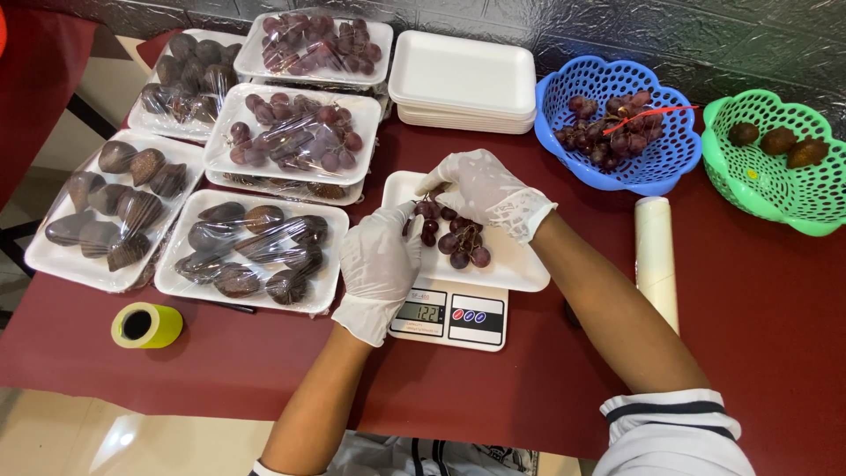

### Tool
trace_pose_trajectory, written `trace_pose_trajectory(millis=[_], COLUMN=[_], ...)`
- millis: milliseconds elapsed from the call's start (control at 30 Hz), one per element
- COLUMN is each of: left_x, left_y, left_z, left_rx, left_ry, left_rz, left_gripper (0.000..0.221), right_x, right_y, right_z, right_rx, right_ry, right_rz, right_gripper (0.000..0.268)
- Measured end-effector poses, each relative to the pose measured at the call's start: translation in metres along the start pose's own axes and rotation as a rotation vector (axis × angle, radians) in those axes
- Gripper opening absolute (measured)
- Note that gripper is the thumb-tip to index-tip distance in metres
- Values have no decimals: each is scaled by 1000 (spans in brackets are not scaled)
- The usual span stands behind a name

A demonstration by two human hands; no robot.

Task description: Sorting, trimming stems with scissors, and weighing grapes on a digital scale for packaging into trays.

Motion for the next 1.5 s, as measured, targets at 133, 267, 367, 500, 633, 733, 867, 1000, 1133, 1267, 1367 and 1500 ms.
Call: trace_pose_trajectory(millis=[133, 267, 367, 500, 633, 733, 867, 1000, 1133, 1267, 1367, 1500], left_x=[0, -4, -2, -1, 2, 20, 32, 26, 11, 12, 18, 21], left_y=[0, 4, 0, -2, -14, -46, -85, -97, -86, -80, -77, -70], left_z=[-4, -7, -5, -5, -5, 0, 4, -5, -20, -30, -32, -34], left_rx=[14, 25, 41, 93, 101, 134, 161, 107, 28, -1, -23, -63], left_ry=[47, 71, 84, 131, 133, 189, 208, 216, 175, 96, 82, 58], left_rz=[51, 76, 72, 124, 125, 167, 165, 36, 28, -37, -51, -79], left_gripper=[22, 25, 25, 27, 26, 26, 30, 29, 28, 23, 21, 19], right_x=[-6, -5, -11, -25, -22, -19, -6, 2, 30, 70, 78, 97], right_y=[-1, -1, -7, -21, -26, -44, -88, -109, -87, -55, -37, -14], right_z=[-4, -2, -6, -20, -25, -41, -85, -155, -220, -264, -277, -279], right_rx=[3, 20, 34, 45, 61, 138, 528, 631, 659, 640, 637, 651], right_ry=[23, -7, -26, -35, -45, -74, -231, -132, -80, 86, 98, 59], right_rz=[-9, -8, 0, 4, 43, 20, -36, -286, -478, -706, -759, -688], right_gripper=[30, 30, 31, 33, 39, 38, 42, 44, 36, 36, 41, 48])
Point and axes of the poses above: each hand's wrist, its own z-axis towards the middle knuckle, its own y-axis out of the palm, x = y × z, the point moved 9 cm from there along z, towards the middle knuckle, and after that the axes turned 6 degrees about x, right-handed, at the moved point
